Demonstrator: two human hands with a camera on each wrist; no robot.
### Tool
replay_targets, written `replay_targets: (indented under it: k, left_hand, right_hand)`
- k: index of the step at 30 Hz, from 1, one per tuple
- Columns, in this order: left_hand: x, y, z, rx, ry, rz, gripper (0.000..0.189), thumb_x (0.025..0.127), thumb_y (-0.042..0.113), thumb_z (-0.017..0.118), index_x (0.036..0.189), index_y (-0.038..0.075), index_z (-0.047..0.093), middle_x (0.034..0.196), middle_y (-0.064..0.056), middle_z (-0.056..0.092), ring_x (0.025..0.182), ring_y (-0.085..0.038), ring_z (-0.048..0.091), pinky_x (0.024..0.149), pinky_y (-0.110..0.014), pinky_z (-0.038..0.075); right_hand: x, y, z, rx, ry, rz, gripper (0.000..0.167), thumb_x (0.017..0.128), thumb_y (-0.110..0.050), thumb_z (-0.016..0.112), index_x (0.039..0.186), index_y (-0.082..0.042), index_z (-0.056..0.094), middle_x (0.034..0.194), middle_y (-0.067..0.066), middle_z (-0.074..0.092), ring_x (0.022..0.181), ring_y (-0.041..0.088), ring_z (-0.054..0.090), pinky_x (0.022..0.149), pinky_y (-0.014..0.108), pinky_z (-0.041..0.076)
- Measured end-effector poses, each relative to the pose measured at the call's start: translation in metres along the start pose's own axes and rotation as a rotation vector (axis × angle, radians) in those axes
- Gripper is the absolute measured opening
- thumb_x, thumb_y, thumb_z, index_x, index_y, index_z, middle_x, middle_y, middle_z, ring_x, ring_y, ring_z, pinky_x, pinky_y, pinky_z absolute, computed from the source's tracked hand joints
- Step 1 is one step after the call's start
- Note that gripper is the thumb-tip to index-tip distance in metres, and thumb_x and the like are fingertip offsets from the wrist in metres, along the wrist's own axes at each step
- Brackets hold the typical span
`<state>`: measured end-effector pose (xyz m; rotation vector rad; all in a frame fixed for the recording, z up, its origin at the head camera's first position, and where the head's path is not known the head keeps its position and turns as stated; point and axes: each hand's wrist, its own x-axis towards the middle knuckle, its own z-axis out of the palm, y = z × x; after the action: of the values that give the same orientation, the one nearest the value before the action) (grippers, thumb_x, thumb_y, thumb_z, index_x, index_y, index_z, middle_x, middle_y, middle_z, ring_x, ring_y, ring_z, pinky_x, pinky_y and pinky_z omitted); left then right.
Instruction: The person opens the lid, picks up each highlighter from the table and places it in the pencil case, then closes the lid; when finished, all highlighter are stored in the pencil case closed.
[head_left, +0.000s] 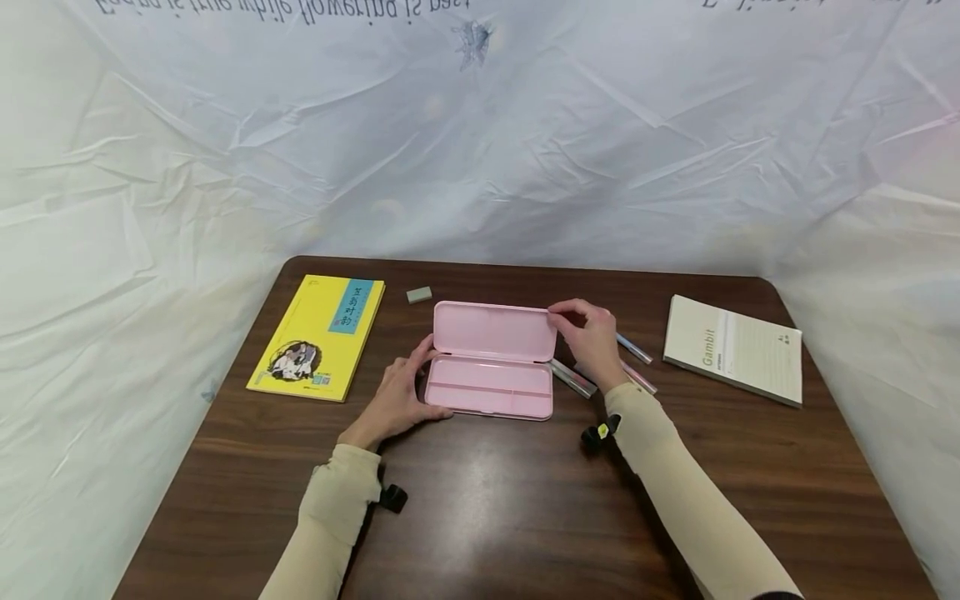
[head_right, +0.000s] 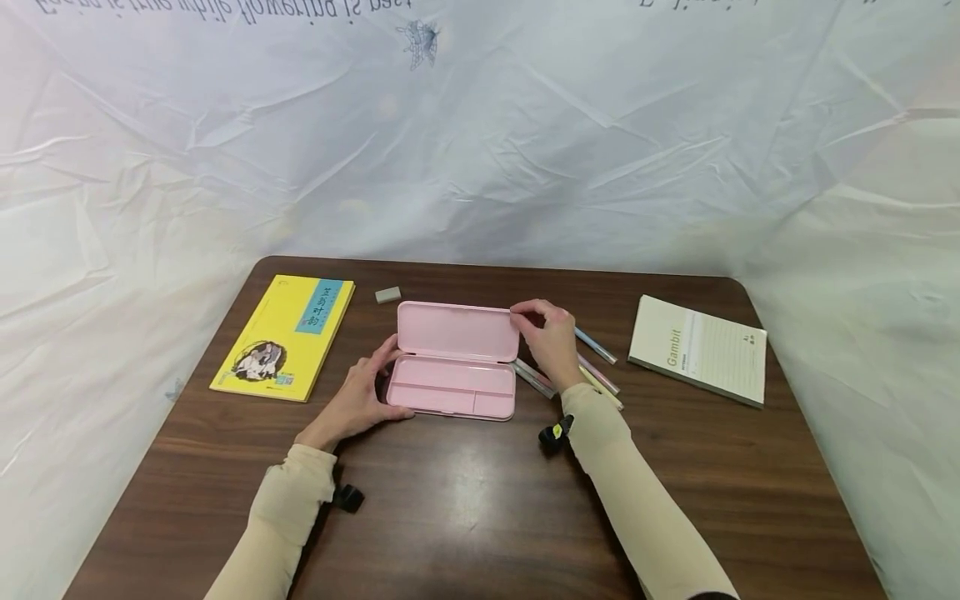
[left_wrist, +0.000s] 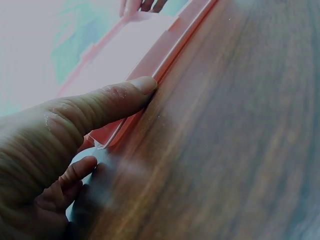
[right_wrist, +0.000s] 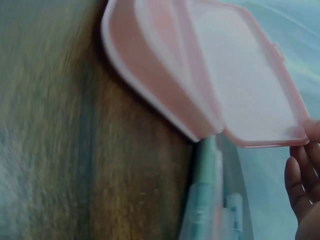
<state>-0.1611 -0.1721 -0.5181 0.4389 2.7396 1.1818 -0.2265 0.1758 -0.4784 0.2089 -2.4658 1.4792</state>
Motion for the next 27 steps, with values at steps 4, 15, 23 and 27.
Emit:
replay_targets:
  k: [4,15,23,27]
  left_hand:
    - [-0.001,0.001,0.0,0.007,-0.017,-0.001,0.121,0.074,0.042,0.098,0.169,0.026,0.025,0.159,-0.003,0.052,0.125,-0.032,0.043,0.109,-0.059,0.037]
    - [0.002,0.001,-0.001,0.021,-0.056,0.034,0.105,0.078,0.042,0.095,0.164,0.021,0.04,0.163,-0.005,0.045,0.134,-0.032,0.038,0.113,-0.057,0.032]
    - [0.002,0.0,-0.002,0.039,-0.071,0.034,0.104,0.078,0.044,0.094,0.163,0.021,0.04,0.162,-0.007,0.045,0.135,-0.032,0.036,0.121,-0.056,0.019]
    - [0.003,0.001,-0.001,0.038,-0.07,0.034,0.104,0.078,0.044,0.094,0.163,0.021,0.039,0.161,-0.009,0.044,0.137,-0.034,0.035,0.122,-0.057,0.017]
  right_hand:
    - [0.006,0.008,0.006,-0.055,0.012,-0.037,0.013,0.098,-0.017,0.077,0.108,-0.009,0.081,0.11,0.01,0.078,0.108,0.029,0.07,0.094,0.046,0.051]
    - [0.008,0.017,0.013,-0.12,-0.034,-0.037,0.02,0.103,-0.013,0.07,0.119,-0.006,0.078,0.121,0.015,0.075,0.119,0.034,0.068,0.105,0.053,0.05]
    - [0.006,0.017,0.016,-0.112,-0.046,-0.012,0.02,0.103,-0.013,0.069,0.12,-0.006,0.078,0.122,0.015,0.075,0.119,0.035,0.067,0.104,0.054,0.05]
    - [0.005,0.015,0.014,-0.111,-0.039,-0.018,0.021,0.103,-0.015,0.069,0.12,-0.005,0.078,0.122,0.015,0.075,0.118,0.035,0.067,0.102,0.054,0.051]
